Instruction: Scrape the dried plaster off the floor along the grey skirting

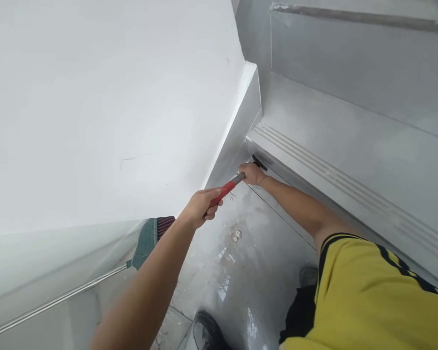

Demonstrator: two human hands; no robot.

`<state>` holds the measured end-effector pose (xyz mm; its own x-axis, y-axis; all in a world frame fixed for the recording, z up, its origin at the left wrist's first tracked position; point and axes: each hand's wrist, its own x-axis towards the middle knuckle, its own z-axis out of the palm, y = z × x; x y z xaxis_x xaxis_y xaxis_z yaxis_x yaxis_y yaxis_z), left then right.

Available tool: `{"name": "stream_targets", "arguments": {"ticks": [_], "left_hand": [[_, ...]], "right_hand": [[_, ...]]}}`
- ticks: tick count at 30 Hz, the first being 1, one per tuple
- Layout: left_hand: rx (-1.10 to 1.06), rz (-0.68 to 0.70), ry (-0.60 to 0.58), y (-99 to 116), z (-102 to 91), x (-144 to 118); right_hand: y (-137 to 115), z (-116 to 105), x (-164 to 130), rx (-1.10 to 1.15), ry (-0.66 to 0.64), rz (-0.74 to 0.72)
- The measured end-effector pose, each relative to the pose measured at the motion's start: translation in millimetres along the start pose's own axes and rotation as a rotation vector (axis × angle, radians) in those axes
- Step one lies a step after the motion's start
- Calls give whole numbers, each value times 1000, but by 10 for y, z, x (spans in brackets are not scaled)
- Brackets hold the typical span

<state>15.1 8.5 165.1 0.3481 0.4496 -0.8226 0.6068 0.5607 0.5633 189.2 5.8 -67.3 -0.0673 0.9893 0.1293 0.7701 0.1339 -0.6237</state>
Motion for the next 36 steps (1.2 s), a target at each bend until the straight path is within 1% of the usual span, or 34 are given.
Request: {"name": "stream_targets", "arguments": {"ticks": [2,3,4,5,7,8,9,10,12,13,14,15,17,18,19,21,22,24,26,27,29,31,33,36], "left_hand": [[47,-54,-15,9,12,-86],[61,-68,-25,21,18,-114],[60,-69,-34,38,24,-124],[44,-61,-38,60,29,-115],[-13,-26,-19,109,38,-64],[-34,-10,-5,130,45,-38],[-37,-8,8,146,53,-25],[-26,-18,15,156,63,-26],[17,-49,11,161,82,-61],[37,-59,6,159,87,-80],[45,-57,5,159,86,-91],[39,-41,8,161,78,-88],[6,-3,36,172,42,-42],[-4,6,46,181,18,-9],[-4,4,49,190,-7,20],[35,-9,38,210,-48,52],[66,-5,35,223,-61,52],[116,34,38,255,-76,37],[119,97,81,292,-80,20],[108,122,113,308,-80,13],[96,154,164,324,-81,3],[130,187,185,318,-78,-4],[164,225,180,299,-68,0],[144,240,222,262,-44,6]], "right_hand": [[-73,-15,-40,54,-87,-79],[-98,-27,-59,70,-98,-105],[-107,-41,-73,71,-77,-104],[-101,-57,-78,57,-36,-77],[-57,-83,-63,13,45,20],[-33,-89,-47,2,57,55],[-16,-89,-30,5,42,62],[-9,-84,-16,23,7,36],[-17,-65,0,72,-64,-62],[-25,-58,2,85,-75,-94],[-30,-56,4,83,-61,-94],[-30,-61,8,68,-29,-64],[-19,-89,24,20,32,40],[-12,-110,35,5,35,81],[-9,-132,45,5,7,93],[-17,-173,58,35,-89,52],[-28,-189,62,51,-117,24],[-53,-212,74,60,-92,14],[-74,-224,100,37,-14,90],[-81,-227,117,31,1,127],[-92,-229,144,56,-50,125],[-97,-230,151,105,-107,60],[-96,-229,137,122,-69,47],[-103,-218,115,80,56,153]]}}
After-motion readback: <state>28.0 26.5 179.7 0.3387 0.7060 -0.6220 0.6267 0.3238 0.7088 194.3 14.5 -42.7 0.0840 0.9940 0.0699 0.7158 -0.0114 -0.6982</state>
